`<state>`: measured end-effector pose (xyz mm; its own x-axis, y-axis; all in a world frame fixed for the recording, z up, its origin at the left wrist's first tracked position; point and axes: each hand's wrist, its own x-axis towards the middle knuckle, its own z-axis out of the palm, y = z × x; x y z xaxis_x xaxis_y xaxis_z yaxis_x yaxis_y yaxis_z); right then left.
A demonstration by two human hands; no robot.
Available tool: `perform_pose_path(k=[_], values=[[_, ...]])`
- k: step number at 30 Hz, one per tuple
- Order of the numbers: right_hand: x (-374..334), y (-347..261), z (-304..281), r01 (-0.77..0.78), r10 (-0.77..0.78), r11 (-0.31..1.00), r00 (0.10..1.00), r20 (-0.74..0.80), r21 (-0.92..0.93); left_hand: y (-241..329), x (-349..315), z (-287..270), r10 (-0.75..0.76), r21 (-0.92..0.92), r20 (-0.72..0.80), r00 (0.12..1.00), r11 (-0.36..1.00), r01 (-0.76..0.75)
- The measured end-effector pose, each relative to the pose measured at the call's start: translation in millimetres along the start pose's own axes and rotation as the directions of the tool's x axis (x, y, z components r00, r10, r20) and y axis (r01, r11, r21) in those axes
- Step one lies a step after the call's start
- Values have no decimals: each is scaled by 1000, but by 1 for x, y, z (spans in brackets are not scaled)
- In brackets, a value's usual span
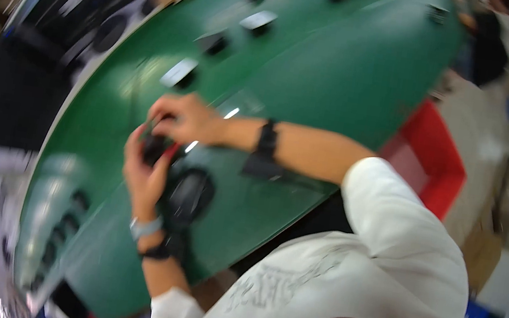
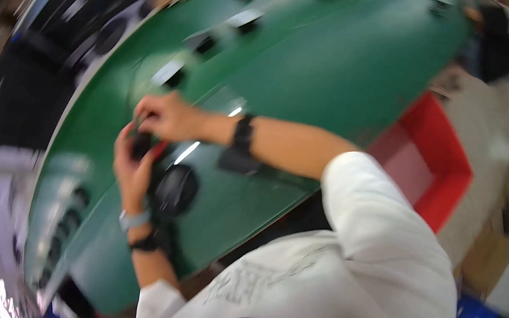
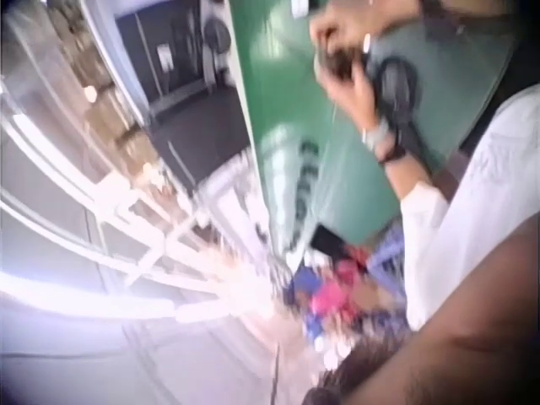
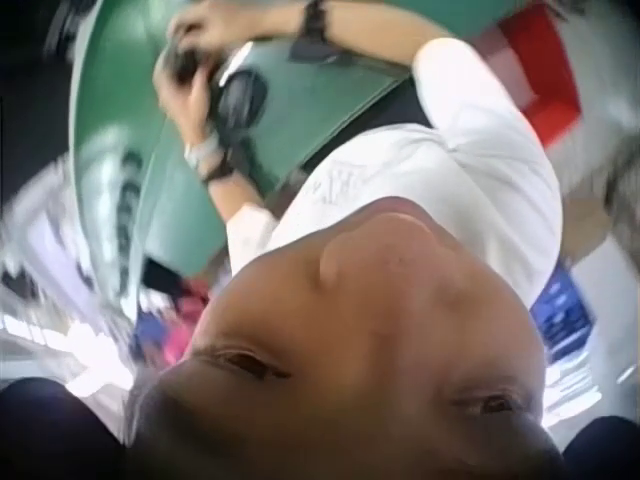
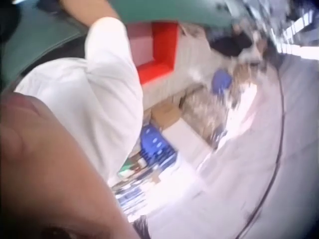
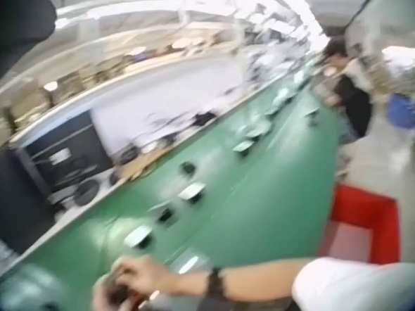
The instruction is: The person picks up a charging dock, connects a cable to it, and places a mouse onto the dock. They then pick up the dock and mouse together to observe the light on the bottom before setting them back down on the table.
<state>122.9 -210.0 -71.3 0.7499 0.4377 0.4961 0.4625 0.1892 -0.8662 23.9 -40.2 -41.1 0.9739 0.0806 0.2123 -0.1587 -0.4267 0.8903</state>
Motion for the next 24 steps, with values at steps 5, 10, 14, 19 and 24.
perform_pose_path(k=[5, 10, 14, 19, 24], values=[[0, -17, -22, 316, -391, 840, 916, -88, -441, -4, 10, -6, -126, -451, -96, 987, 890, 69], [-17, -41, 4, 272, -207, 962, 776, 595, -21, -27, -3, -35, -151, -754, -158, 976, 657, -21], [-18, -53, 12, 335, -135, 935, 634, 761, -113, -33, 2, -39, -84, -966, -72, 994, 253, -49], [-20, -47, 12, 241, 28, 947, 599, 800, -214, -33, 7, -33, -127, -976, -44, 991, 218, -15], [-13, -28, 0, -243, 108, 959, 793, 600, 149, -34, 5, -33, -149, -959, -72, 986, 282, -27]])
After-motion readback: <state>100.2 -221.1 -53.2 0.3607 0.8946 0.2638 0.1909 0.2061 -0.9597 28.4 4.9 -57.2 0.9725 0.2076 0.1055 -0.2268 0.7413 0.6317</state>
